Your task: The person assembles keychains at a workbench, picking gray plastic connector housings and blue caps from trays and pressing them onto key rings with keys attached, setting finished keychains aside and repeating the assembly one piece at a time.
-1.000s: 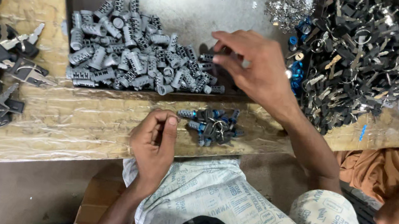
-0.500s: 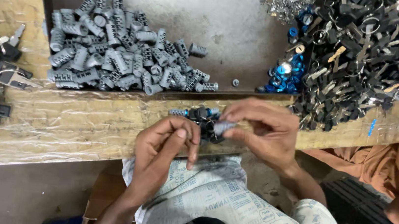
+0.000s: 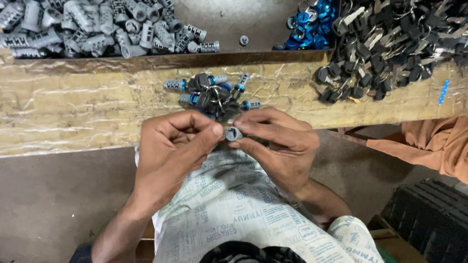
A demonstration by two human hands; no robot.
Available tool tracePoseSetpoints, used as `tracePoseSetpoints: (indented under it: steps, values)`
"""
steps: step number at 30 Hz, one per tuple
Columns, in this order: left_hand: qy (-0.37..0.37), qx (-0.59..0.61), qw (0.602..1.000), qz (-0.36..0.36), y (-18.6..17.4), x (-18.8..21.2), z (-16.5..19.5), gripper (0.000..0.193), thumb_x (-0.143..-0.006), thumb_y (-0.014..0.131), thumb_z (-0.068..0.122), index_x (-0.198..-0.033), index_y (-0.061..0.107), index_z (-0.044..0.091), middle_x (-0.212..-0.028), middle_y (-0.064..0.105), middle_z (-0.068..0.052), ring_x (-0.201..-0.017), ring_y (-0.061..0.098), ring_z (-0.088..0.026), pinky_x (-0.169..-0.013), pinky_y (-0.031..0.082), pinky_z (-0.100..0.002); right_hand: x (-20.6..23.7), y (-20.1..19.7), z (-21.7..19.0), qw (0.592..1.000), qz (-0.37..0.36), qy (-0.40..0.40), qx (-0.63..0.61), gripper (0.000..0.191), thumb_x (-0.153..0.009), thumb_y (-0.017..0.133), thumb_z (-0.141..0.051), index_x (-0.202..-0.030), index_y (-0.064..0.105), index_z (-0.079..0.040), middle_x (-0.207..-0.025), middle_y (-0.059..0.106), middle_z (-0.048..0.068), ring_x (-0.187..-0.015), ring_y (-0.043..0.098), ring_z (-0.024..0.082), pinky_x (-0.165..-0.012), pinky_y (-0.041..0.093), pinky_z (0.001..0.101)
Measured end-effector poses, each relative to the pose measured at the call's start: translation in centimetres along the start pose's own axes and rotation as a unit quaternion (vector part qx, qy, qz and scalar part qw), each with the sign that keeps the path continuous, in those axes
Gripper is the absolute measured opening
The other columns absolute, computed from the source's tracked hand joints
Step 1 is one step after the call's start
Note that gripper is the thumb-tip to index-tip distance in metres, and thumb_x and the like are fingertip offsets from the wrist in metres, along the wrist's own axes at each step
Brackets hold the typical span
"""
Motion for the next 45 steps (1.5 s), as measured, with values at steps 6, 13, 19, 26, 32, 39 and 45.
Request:
tracePoseSetpoints:
  steps: [6,13,19,26,32,39,45]
  values:
    - [0.101,-0.216,0.969,0.060,0.7,2.0,2.1,0.010,-0.098,0.072,0.008,-0.093,0.073,-0.001,-0.071,0.062,0.007,-0.061,0.045,0.003,-0.051,0.033,-0.018,1.6,0.7,-0.5,0.999,0.022,-0.020,0.018,0.027,-0.085,0.086,0.003,-0.109,0.075,0.001,-0.110,0.074,0.016,-0.098,0.074,0.022,-0.084,0.063,0.0288]
    - [0.184,-0.404,0.895,0.053,2.7,2.5,4.0,0.013,-0.095,0.076,0.009,-0.089,0.071,-0.001,-0.061,0.058,-0.001,-0.053,0.044,-0.002,-0.049,0.034,-0.024,2.8,0.3,-1.9,0.997,0.039,-0.036,0.062,0.029,-0.084,0.086,0.005,-0.111,0.075,0.001,-0.110,0.073,0.017,-0.096,0.074,0.021,-0.081,0.062,0.0284]
    - [0.217,-0.367,0.904,0.030,3.5,2.5,3.8,0.012,-0.099,0.074,0.008,-0.092,0.069,0.000,-0.069,0.060,0.002,-0.060,0.047,-0.001,-0.054,0.037,-0.022,3.0,-0.2,-1.7,0.998,0.050,-0.016,0.035,0.028,-0.084,0.085,0.005,-0.111,0.076,0.000,-0.110,0.073,0.017,-0.097,0.075,0.021,-0.083,0.063,0.0288]
    - [0.015,-0.185,0.982,-0.031,1.7,0.2,3.3,0.011,-0.094,0.075,0.008,-0.087,0.072,0.001,-0.070,0.059,0.011,-0.059,0.042,0.005,-0.050,0.029,-0.017,1.5,-0.4,-1.0,0.994,0.043,0.028,-0.102,0.026,-0.085,0.084,0.006,-0.109,0.075,0.002,-0.111,0.073,0.018,-0.098,0.074,0.022,-0.084,0.064,0.0294]
    - [0.093,-0.327,0.940,-0.018,3.0,0.3,7.3,0.013,-0.096,0.074,0.008,-0.086,0.072,0.000,-0.066,0.058,0.008,-0.059,0.042,0.003,-0.051,0.031,-0.018,-0.4,-1.0,-3.9,0.997,0.041,-0.048,0.043,0.030,-0.082,0.088,0.005,-0.109,0.074,0.003,-0.108,0.072,0.018,-0.095,0.073,0.022,-0.080,0.060,0.0290]
    - [0.216,-0.330,0.914,0.099,4.4,0.4,8.8,0.007,-0.099,0.075,0.000,-0.094,0.069,-0.002,-0.074,0.062,-0.001,-0.062,0.048,-0.002,-0.054,0.037,-0.021,-3.9,-1.0,-4.5,0.999,0.036,-0.007,0.007,0.028,-0.082,0.088,0.005,-0.108,0.076,0.002,-0.104,0.073,0.015,-0.090,0.073,0.020,-0.073,0.059,0.0272]
    - [0.398,-0.446,0.798,0.077,5.5,1.7,9.5,0.018,-0.090,0.075,-0.003,-0.105,0.066,-0.009,-0.097,0.066,-0.021,-0.084,0.066,-0.022,-0.070,0.055,-0.029,-3.9,-0.2,-5.2,0.990,0.070,-0.094,0.081,0.029,-0.085,0.087,0.005,-0.110,0.073,0.003,-0.100,0.069,0.016,-0.085,0.073,0.022,-0.070,0.060,0.0309]
Point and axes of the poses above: each hand's wrist, its own x-axis away from the middle knuckle, its own y-axis out of the palm, z = x × y, the point moved 6 cm from there along -x, towards the middle knuckle
